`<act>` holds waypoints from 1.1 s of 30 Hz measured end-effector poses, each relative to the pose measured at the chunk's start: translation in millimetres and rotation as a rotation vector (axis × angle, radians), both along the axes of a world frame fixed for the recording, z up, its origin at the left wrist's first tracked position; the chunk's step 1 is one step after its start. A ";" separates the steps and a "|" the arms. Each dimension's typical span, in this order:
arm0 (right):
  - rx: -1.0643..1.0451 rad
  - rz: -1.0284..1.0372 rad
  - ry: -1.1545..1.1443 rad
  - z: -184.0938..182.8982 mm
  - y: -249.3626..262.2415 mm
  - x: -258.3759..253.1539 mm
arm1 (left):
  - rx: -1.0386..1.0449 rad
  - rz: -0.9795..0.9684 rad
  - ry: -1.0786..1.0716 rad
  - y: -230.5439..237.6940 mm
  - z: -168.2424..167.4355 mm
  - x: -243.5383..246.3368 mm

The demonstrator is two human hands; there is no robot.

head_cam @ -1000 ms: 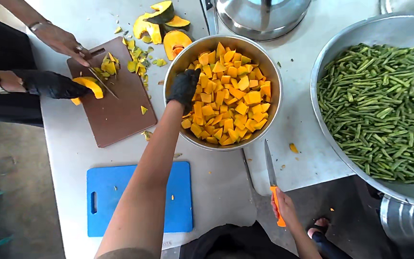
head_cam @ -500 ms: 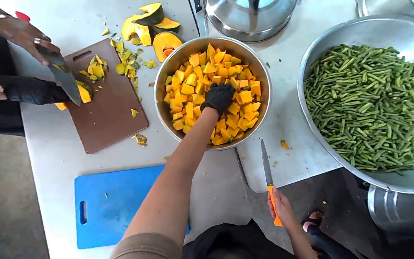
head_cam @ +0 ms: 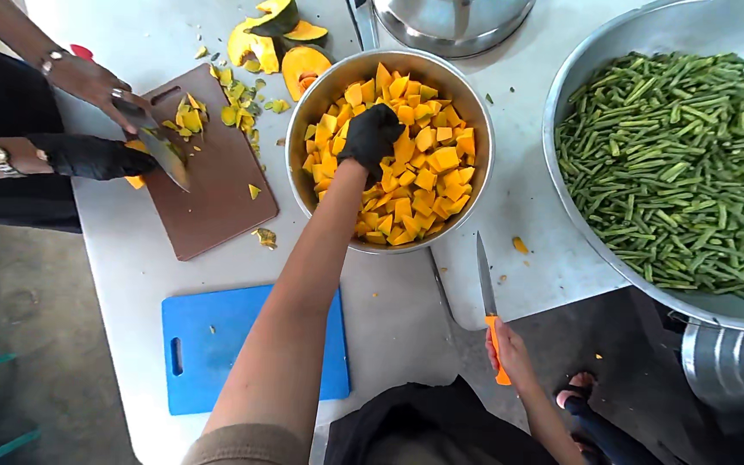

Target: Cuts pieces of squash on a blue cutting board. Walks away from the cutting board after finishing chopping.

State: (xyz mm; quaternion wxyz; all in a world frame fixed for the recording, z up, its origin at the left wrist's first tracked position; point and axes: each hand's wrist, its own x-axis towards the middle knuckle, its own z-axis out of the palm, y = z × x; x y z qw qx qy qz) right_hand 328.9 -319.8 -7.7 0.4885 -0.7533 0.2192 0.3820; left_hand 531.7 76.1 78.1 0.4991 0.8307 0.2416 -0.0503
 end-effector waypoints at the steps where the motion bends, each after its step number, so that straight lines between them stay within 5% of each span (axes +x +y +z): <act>1: 0.001 0.008 -0.007 0.2 -0.7 -0.3 | -0.005 0.005 0.003 5.2 1.6 -0.7; 8: -0.003 0.023 -0.007 -1.9 -4.5 -8.2 | 0.346 -0.088 0.061 -12.5 5.5 -7.4; 13: 0.009 0.007 -0.015 2.1 -3.6 -15.8 | 0.359 -0.370 0.050 -70.2 -21.6 34.7; 20: -0.001 -0.101 -0.008 5.3 -20.5 -35.2 | 0.370 -0.430 0.129 -113.6 -53.2 86.1; 26: -0.020 -0.148 0.012 3.8 -26.9 -40.9 | -0.001 -0.335 -0.145 -96.2 -54.1 57.7; 33: 0.050 0.030 -0.155 21.8 9.2 -34.4 | -0.635 -0.081 -0.347 -46.4 -7.7 -102.8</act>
